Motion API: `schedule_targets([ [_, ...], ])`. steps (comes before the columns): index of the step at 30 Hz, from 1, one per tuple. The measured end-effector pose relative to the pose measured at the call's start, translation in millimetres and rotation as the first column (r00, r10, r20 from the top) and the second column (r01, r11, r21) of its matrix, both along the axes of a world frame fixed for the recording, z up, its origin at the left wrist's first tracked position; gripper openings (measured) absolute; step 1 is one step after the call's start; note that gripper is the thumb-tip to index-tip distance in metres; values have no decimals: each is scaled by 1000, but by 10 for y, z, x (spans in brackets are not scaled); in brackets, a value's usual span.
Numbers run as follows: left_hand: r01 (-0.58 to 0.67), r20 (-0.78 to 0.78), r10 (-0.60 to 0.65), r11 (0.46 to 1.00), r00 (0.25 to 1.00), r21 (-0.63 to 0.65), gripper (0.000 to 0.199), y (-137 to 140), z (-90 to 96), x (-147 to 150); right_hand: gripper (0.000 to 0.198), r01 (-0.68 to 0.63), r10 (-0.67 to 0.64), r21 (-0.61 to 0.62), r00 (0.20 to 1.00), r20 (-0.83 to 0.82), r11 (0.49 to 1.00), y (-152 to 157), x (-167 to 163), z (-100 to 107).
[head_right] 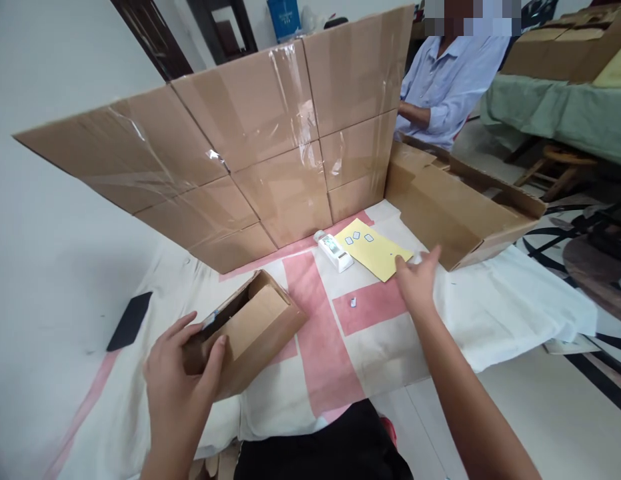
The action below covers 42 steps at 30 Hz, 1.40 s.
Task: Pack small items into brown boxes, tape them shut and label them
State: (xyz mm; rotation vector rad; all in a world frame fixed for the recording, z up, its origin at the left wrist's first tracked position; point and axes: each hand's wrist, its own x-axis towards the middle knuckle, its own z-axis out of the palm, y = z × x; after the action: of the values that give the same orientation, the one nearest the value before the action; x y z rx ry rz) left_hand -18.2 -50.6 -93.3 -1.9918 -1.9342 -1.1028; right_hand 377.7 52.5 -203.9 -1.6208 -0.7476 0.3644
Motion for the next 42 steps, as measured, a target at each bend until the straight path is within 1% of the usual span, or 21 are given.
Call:
schedule_targets([
  [2, -82, 39, 84, 995, 996, -53, 41, -40, 36, -29, 86, 97, -102, 31, 969, 225, 995, -123, -68, 103],
  [3, -144, 71, 149, 987, 986, -77, 46, -72, 58, -49, 82, 74, -87, 56, 951, 296, 996, -179, -146, 172],
  [4, -208, 107, 218, 973, 970, -99, 49, -108, 83, -67, 74, -5, -22, 80, 941, 338, 997, -223, -256, 249],
  [5, -260, 141, 276, 958, 951, -118, 50, -144, 109, -82, 63, -126, 87, 89, 930, 357, 988, -251, -395, 334],
  [6, -297, 174, 317, 946, 932, -129, 48, -176, 135, -93, 53, -276, 231, 79, 904, 359, 958, -263, -557, 424],
  [7, -314, 206, 336, 940, 919, -134, 47, -202, 158, -98, 45, -430, 382, 65, 854, 353, 901, -257, -734, 515],
  [8, -311, 240, 337, 940, 910, -140, 45, -220, 178, -101, 41, -573, 523, 52, 778, 349, 818, -238, -919, 605],
  [10, -276, 313, 315, 947, 896, -162, 45, -229, 197, -103, 42, -784, 717, 48, 589, 373, 619, -167, -1282, 769],
  [12, -256, 380, 305, 951, 873, -174, 45, -213, 192, -112, 49, -893, 792, 54, 422, 441, 446, -83, -1595, 891],
  [13, -245, 404, 293, 955, 867, -167, 45, -200, 184, -121, 52, -924, 801, 55, 358, 480, 379, -45, -1723, 933],
  [14, -233, 419, 278, 960, 864, -155, 45, -188, 175, -131, 53, -944, 801, 51, 303, 517, 325, -13, -1830, 960],
  [16, -207, 440, 252, 967, 862, -149, 46, -165, 164, -151, 54, -964, 787, 31, 235, 570, 266, 26, -1975, 976],
  [18, -184, 439, 251, 965, 863, -189, 45, -148, 167, -168, 52, -965, 783, -5, 211, 585, 263, 33, -2035, 950],
  [20, -210, 408, 277, 957, 870, -201, 41, -131, 175, -191, 51, -962, 785, -39, 198, 587, 272, 17, -2034, 903],
  [23, -249, 360, 282, 959, 889, -136, 35, -98, 167, -255, 44, -966, 793, -68, 163, 587, 248, -18, -1990, 838],
  [26, -206, 339, 225, 974, 913, -92, 34, -78, 126, -347, 36, -970, 800, -54, 165, 577, 238, -33, -1970, 807],
  [29, -126, 248, 141, 989, 958, -78, 39, -98, 93, -428, 32, -967, 803, -49, 181, 568, 252, -23, -1986, 799],
  [33, 5, 45, 2, 987, 999, -158, 50, -176, 67, -496, 33, -964, 805, -46, 193, 561, 263, -2, -2011, 787],
  [35, 47, -66, -58, 985, 996, -167, 45, -230, 13, -519, 32, -961, 807, -51, 197, 557, 270, -6, -2013, 777],
  [38, 145, -194, -160, 986, 968, -86, 40, -336, -155, -543, 30, -954, 806, -66, 208, 553, 292, -31, -2017, 759],
  [42, 283, -250, -275, 959, 928, -5, 54, -467, -384, -582, 29, -932, 795, -86, 250, 553, 352, -68, -2042, 748],
])
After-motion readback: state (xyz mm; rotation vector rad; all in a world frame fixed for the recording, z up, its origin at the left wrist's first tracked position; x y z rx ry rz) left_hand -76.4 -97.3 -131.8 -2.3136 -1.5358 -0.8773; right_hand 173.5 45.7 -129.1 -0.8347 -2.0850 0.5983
